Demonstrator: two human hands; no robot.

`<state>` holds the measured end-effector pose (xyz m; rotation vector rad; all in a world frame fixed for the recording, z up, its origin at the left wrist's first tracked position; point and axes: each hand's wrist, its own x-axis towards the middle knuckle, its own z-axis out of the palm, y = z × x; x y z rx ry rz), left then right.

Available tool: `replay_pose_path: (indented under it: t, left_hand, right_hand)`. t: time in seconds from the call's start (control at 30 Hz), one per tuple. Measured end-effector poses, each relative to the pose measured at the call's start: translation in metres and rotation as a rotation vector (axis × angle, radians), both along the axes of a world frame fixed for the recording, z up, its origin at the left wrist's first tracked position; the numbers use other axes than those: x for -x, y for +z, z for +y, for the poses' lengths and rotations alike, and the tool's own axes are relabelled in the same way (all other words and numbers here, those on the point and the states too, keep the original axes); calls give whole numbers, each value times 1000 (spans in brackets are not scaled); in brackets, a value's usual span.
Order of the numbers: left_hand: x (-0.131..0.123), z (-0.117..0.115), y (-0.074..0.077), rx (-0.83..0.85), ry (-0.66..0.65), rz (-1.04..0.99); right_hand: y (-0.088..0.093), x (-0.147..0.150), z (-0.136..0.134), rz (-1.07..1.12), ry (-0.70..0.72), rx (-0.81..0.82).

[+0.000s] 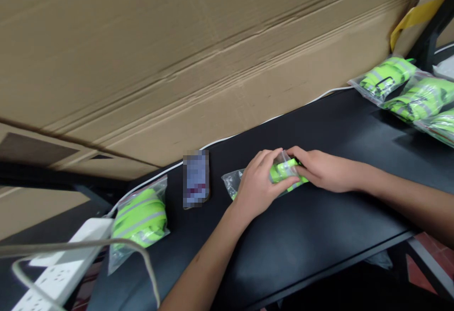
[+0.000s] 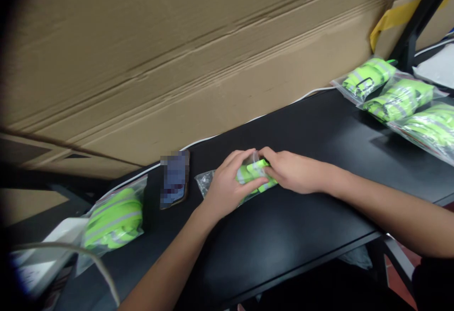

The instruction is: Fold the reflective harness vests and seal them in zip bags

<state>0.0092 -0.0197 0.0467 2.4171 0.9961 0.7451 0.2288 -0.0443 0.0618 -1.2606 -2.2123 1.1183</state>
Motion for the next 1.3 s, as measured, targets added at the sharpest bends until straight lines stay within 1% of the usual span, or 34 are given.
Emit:
replay_pose_path:
  t: [0.1,0.17,0.23,0.27,0.37,0.43,0.5,0.57,0.7,0.77,0.8,0.87,0.93,0.97,1.0,1.1,1.17,1.23,1.3]
  left_hand:
    - [-3,0,-3,-43,-3,-28]
    - [-4,-1,-3,-58,-5,-48]
    - [-4,-1,-2,-75,-9,-66]
    - [-4,-1,-1,-83,-10,-78]
    - [-4,-2,0,-116,9,-132]
    - [-5,-2,1,-158,27,-175]
    - [-6,-3,1,-192,47,-216]
    - [-6,-4,2,-202,61,-254]
    - [-7,-7,5,-211,89,-317]
    - [-8,-10,6,-224,120,-331]
    - [-9,-12,7,-227,137,-332]
    - [-11,-15,10,-225,167,-334]
    - [-15,-18,13,-202,190,-360]
    - [-17,-20,15,-177,199,-386]
    - [-19,-21,17,-145,207,-420]
    - [-24,-25,25,-50,248,-552]
    - [-26,-26,30,-10,291,-649]
    - [-27,-28,32,26,336,-746]
    - [-28,-29,32,47,369,-829]
  right_hand:
    - [0,7,-8,-87,-57,-133]
    - [-1,10,-10,-36,-98,-132]
    - [-3,10,-8,105,-165,-50]
    - [-6,10,-7,206,-221,1]
    - [-15,11,-2,494,-438,131]
    - [-19,12,-2,590,-519,181]
    - [-19,14,-4,628,-513,172]
    - [-14,16,-8,644,-476,117]
    - [1,17,-14,598,-355,-3]
    - [5,16,-13,598,-293,9]
    - [6,15,-12,614,-286,33]
    - [6,13,-8,653,-317,79]
    - [7,11,-4,666,-356,78]
    - [9,11,-3,649,-367,40]
    - [12,10,-2,620,-381,-35]
    - [21,7,-3,483,-389,-409]
    - [26,4,-5,401,-318,-639]
    - [29,2,-7,331,-217,-765]
    - [30,2,-9,273,-161,-810]
